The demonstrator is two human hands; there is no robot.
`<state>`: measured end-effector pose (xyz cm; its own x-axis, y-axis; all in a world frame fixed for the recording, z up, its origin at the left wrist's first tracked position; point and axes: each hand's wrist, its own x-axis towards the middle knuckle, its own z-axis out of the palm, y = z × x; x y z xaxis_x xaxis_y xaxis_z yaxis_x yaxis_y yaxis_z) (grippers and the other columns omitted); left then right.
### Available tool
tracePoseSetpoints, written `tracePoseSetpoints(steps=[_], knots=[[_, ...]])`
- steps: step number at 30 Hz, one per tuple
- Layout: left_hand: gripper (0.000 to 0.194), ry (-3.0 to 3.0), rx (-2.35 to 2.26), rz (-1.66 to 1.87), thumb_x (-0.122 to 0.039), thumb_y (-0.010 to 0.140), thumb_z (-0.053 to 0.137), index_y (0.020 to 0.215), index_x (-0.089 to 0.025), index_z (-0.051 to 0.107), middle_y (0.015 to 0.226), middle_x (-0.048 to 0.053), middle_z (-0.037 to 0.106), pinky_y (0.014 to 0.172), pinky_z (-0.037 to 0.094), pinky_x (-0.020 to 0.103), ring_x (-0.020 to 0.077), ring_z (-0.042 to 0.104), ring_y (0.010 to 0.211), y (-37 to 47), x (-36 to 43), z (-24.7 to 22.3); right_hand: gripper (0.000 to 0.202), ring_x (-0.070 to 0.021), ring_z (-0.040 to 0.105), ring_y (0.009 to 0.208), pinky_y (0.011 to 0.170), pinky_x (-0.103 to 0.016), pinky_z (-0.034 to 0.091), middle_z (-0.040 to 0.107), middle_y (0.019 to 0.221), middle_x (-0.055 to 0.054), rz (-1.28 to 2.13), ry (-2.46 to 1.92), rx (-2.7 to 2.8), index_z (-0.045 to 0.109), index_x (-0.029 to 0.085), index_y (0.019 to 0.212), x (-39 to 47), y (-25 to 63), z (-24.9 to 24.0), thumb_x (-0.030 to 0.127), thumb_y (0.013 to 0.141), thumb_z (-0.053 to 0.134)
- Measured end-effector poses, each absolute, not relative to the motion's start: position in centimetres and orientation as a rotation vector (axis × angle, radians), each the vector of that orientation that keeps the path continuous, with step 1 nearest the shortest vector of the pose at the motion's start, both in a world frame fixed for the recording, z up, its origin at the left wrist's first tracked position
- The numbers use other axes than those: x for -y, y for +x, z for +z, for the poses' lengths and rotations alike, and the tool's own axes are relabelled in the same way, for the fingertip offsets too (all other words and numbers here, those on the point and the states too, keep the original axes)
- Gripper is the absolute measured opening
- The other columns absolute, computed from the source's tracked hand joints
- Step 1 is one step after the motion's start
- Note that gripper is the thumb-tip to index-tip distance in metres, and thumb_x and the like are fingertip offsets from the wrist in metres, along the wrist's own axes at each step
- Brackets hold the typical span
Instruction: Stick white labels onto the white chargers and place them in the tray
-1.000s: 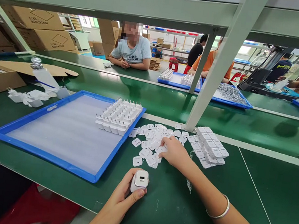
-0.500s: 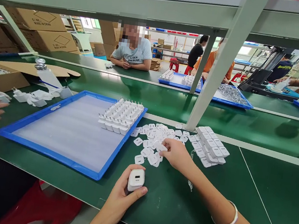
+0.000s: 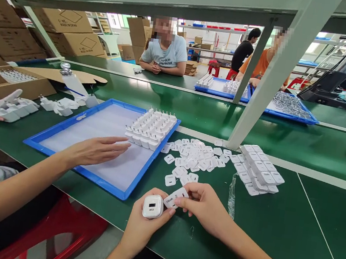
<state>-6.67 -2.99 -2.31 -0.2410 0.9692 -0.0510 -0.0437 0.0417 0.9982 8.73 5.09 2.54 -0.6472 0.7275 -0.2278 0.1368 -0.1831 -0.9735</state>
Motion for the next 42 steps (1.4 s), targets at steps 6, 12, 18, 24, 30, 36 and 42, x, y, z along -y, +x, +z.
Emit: tracePoseSetpoints(steps=[6,12,18,24,30,36,42], knots=[[0.043,1.075,-1.219,1.326,-0.038,0.086,0.066,0.122,-0.027,0.044,0.101,0.001,0.053,0.078,0.042,0.023,0.0143,0.050,0.088,-6.9,4.0,-1.9,0.025,-0.0114,0.050,0.058,0.059,-0.024,0.041,0.060,0.059,0.002,1.887,-0.979,1.563,0.068,0.015,0.068,-5.3,9.9,4.4,0.037,0.073,0.080],[0.040,1.271,-1.171,1.208,-0.045,0.093,0.055,0.127,-0.028,0.044,0.113,0.004,0.046,0.090,0.038,0.029,0.0195,0.046,0.100,-7.2,4.6,-1.7,0.027,-0.0108,0.048,0.057,0.058,-0.024,0.040,0.056,0.059,0.002,2.001,-0.946,1.478,0.066,0.015,0.067,-4.5,9.8,5.0,0.038,0.072,0.080],[0.041,1.339,-1.158,1.170,-0.047,0.092,0.054,0.127,-0.027,0.045,0.114,0.005,0.046,0.088,0.039,0.030,0.0209,0.047,0.098,-7.3,4.3,-1.3,0.032,-0.0100,0.044,0.053,0.054,-0.024,0.036,0.054,0.059,0.002,2.071,-0.921,1.473,0.064,0.015,0.066,-4.3,9.3,4.9,0.042,0.070,0.080],[0.036,1.365,-1.139,1.148,-0.046,0.093,0.054,0.124,-0.028,0.047,0.113,0.004,0.047,0.086,0.039,0.029,0.0200,0.048,0.097,-7.3,4.2,-0.8,0.033,-0.0096,0.042,0.054,0.053,-0.024,0.034,0.054,0.061,0.002,2.081,-0.941,1.498,0.063,0.015,0.066,-4.4,9.3,5.0,0.043,0.071,0.079],[0.036,1.367,-1.145,1.164,-0.044,0.093,0.054,0.124,-0.027,0.049,0.112,0.005,0.047,0.088,0.039,0.029,0.0206,0.048,0.098,-7.2,4.2,-0.8,0.033,-0.0094,0.042,0.053,0.053,-0.024,0.035,0.053,0.061,0.003,2.060,-0.950,1.519,0.060,0.016,0.066,-4.2,9.2,4.7,0.043,0.073,0.077],[0.034,1.384,-1.147,1.170,-0.042,0.093,0.055,0.123,-0.027,0.049,0.112,0.005,0.047,0.090,0.039,0.031,0.0220,0.050,0.100,-7.2,4.2,-1.1,0.036,-0.0091,0.043,0.050,0.051,-0.023,0.035,0.052,0.058,0.003,2.036,-1.009,1.503,0.058,0.016,0.065,-4.0,8.9,4.4,0.045,0.071,0.078],[0.043,1.444,-1.144,1.180,-0.054,0.091,0.051,0.121,-0.024,0.049,0.109,0.007,0.047,0.084,0.039,0.032,0.0224,0.048,0.095,-7.3,4.1,-1.9,0.034,-0.0088,0.042,0.049,0.047,-0.022,0.034,0.050,0.057,0.003,2.006,-1.005,1.565,0.056,0.016,0.066,-4.1,8.6,3.3,0.043,0.069,0.076]])
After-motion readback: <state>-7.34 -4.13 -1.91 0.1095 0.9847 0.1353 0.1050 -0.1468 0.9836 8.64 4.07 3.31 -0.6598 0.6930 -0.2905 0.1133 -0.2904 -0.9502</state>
